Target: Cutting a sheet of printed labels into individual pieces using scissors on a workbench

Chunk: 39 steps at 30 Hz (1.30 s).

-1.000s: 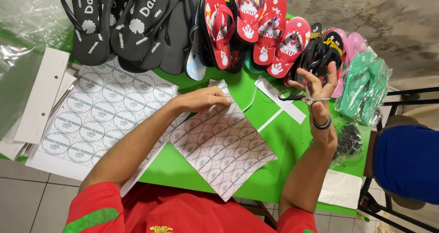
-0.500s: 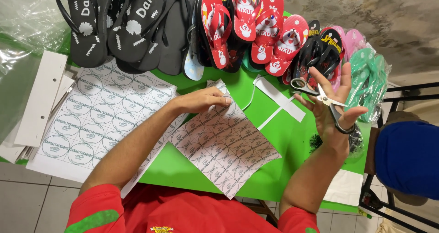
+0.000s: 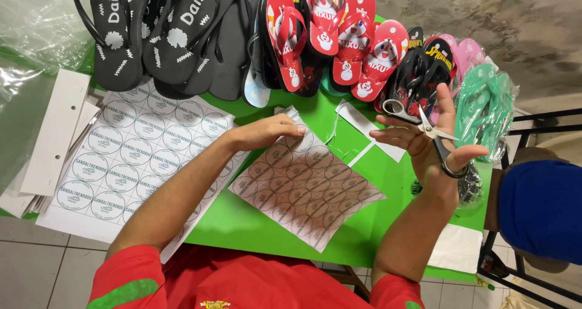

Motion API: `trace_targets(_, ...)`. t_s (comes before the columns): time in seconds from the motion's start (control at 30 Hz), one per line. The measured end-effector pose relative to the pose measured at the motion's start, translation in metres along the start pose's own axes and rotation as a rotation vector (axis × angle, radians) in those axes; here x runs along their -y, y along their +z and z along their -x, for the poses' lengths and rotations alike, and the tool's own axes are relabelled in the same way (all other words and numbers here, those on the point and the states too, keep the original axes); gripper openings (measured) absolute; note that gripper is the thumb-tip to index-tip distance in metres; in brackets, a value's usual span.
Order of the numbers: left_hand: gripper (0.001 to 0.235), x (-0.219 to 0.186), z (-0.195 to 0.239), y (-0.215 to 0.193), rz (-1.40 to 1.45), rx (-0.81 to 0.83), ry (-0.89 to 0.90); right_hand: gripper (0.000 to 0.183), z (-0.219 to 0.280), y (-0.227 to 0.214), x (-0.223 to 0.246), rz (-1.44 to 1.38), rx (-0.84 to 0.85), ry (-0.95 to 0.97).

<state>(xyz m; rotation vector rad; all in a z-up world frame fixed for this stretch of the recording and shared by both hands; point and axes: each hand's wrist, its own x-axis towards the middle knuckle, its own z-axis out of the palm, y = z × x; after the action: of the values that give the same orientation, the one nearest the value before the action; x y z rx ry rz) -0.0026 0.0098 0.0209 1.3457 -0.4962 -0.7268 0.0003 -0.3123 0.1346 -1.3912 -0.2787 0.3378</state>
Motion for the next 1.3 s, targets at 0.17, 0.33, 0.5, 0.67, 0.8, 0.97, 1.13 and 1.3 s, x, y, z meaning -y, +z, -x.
trace_targets(0.17, 0.042, 0.005, 0.002, -0.004, 0.351, -0.013, 0.051, 0.132, 0.004, -0.007, 0.0, 0.035, -0.025, -0.062)
trace_targets(0.33, 0.037, 0.008, 0.004, -0.008, 0.575, -0.026, 0.064, 0.115, 0.005, -0.021, -0.01, 0.083, -0.107, -0.199)
trace_targets(0.5, 0.046, 0.005, 0.004, -0.008, 0.598, -0.031, 0.171, 0.099, 0.007, -0.038, -0.02, 0.113, -0.134, -0.276)
trace_targets(0.67, 0.056, 0.001, -0.005, -0.001, 0.368, -0.32, -0.03, 0.095, 0.001, -0.021, -0.011, 0.159, -0.189, -0.322)
trace_targets(0.8, 0.057, -0.012, -0.001, 0.007, 0.209, -0.26, 0.068, 0.089, 0.001, -0.021, -0.01, 0.293, -0.274, -0.425)
trace_targets(0.97, 0.065, -0.018, 0.0, 0.012, -0.086, -0.255, 0.13, 0.095, -0.002, -0.023, -0.012, 0.267, -0.33, -0.425)
trace_targets(1.13, 0.09, 0.007, -0.008, 0.013, 0.028, -0.168, 0.078, 0.094, -0.004, -0.022, -0.012, 0.217, -0.332, -0.406)
trace_targets(1.3, 0.04, 0.014, -0.013, 0.013, -0.164, -0.197, 0.11, 0.085, -0.001, -0.016, -0.007, 0.178, -0.331, -0.404)
